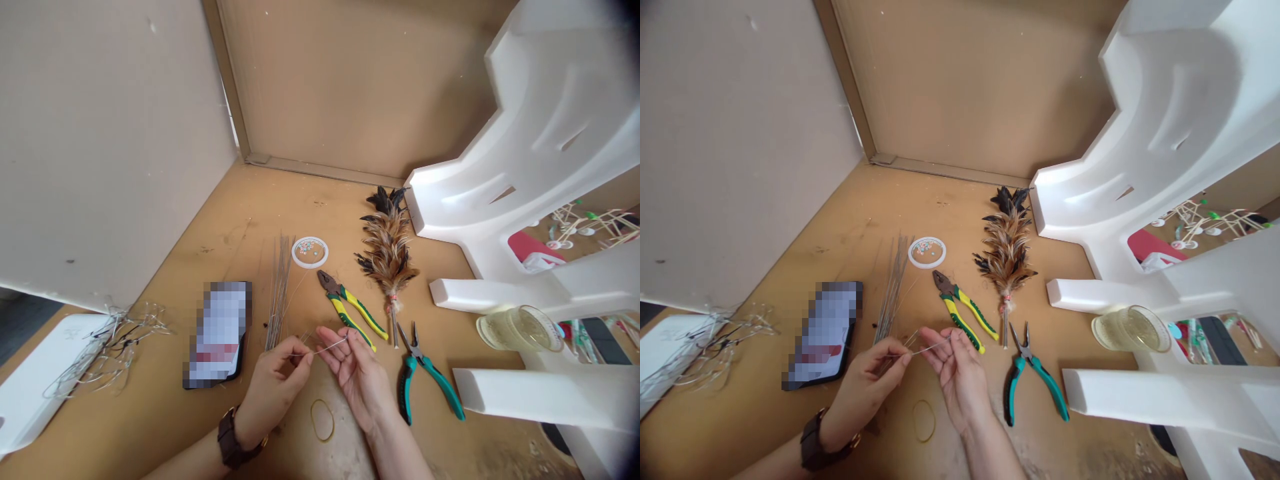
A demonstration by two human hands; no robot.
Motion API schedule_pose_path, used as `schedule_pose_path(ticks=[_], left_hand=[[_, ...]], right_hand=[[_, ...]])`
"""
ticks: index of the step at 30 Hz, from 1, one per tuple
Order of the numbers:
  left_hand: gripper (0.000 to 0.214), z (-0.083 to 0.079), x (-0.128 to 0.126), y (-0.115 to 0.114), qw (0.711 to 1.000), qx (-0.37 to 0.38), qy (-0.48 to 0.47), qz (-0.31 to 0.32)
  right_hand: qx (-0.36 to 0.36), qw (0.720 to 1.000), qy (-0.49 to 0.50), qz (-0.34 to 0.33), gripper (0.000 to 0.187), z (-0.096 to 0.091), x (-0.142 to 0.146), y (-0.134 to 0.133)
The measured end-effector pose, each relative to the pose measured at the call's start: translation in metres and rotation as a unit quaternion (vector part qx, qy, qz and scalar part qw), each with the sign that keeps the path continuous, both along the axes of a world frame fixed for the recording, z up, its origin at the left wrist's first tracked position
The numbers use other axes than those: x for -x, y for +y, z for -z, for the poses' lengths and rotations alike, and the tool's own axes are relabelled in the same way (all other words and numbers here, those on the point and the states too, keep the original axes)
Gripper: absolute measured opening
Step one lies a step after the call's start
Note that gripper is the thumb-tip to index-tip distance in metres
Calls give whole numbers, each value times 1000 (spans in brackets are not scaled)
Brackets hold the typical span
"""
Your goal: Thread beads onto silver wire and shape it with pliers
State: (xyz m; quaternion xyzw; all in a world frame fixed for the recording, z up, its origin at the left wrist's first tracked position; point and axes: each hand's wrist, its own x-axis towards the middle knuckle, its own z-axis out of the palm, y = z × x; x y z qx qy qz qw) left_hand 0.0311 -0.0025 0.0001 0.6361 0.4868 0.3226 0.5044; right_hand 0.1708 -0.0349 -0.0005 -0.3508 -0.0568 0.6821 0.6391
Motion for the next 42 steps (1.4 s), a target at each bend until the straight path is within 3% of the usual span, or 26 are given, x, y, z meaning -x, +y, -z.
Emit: schedule_pose_path(ticks=[24,28,31,35,42], left_hand=[[17,2,2,-1,1000,5,-3,-10],[16,1,1,0,996,63,-57,-7],[15,3,-1,3,975,150,-165,-3],[13,6,-4,3,920,253,-300,-9],[11,5,-5,1,869,314,-383,-3]], right_hand=[[-31,996,-80,29,15,3,6,0],[-47,993,-106,31,15,4,7,-1],[-83,989,-119,10,18,-2,7,-4],[-170,973,-157,-6,48,-6,6,-9],[-207,922,-327,2,32,2,2,-14]])
